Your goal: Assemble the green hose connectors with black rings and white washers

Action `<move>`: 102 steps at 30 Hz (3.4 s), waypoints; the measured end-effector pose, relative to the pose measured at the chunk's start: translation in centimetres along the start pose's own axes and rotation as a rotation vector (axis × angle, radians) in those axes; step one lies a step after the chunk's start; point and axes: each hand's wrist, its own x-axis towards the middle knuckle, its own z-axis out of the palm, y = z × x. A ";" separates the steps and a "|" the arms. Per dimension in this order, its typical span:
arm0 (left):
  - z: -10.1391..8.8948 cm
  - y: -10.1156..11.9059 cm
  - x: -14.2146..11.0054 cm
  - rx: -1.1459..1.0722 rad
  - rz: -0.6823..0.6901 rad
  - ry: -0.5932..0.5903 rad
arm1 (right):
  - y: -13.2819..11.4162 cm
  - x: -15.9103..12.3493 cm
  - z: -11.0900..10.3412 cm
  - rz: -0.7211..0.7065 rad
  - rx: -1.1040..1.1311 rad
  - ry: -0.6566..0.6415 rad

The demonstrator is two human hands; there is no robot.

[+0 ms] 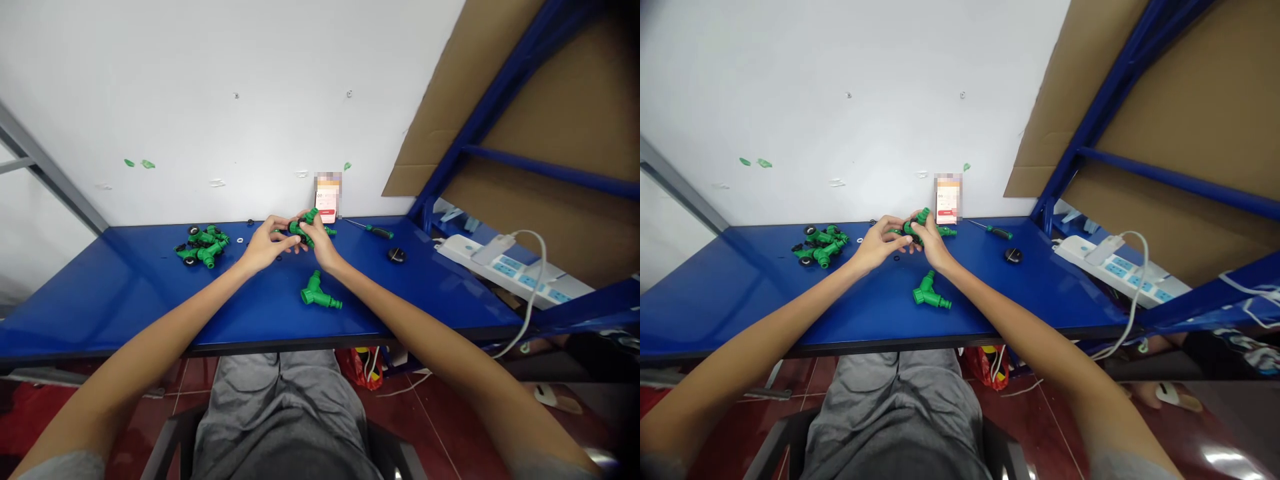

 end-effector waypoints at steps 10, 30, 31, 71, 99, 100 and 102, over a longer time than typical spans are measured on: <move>-0.1 0.9 0.0 0.053 0.036 0.024 | -0.6 0.0 0.4 -0.028 0.014 0.019; 0.9 2.4 -1.6 0.552 0.466 0.083 | -1.0 0.1 1.1 0.022 0.063 0.081; 0.9 2.4 -1.7 0.560 0.470 0.088 | -1.1 0.1 1.1 0.026 0.066 0.081; 0.8 2.8 -2.0 0.578 0.522 0.107 | -1.6 0.2 0.7 0.024 0.049 0.068; 0.1 2.3 -0.9 0.598 0.445 0.061 | 0.0 0.2 0.7 -0.039 -0.022 0.080; 0.1 2.4 -0.8 0.580 0.423 0.070 | 0.0 0.2 0.7 -0.039 -0.019 0.077; 0.3 2.5 -0.8 0.517 0.367 0.079 | 0.0 0.1 0.7 -0.037 -0.002 0.063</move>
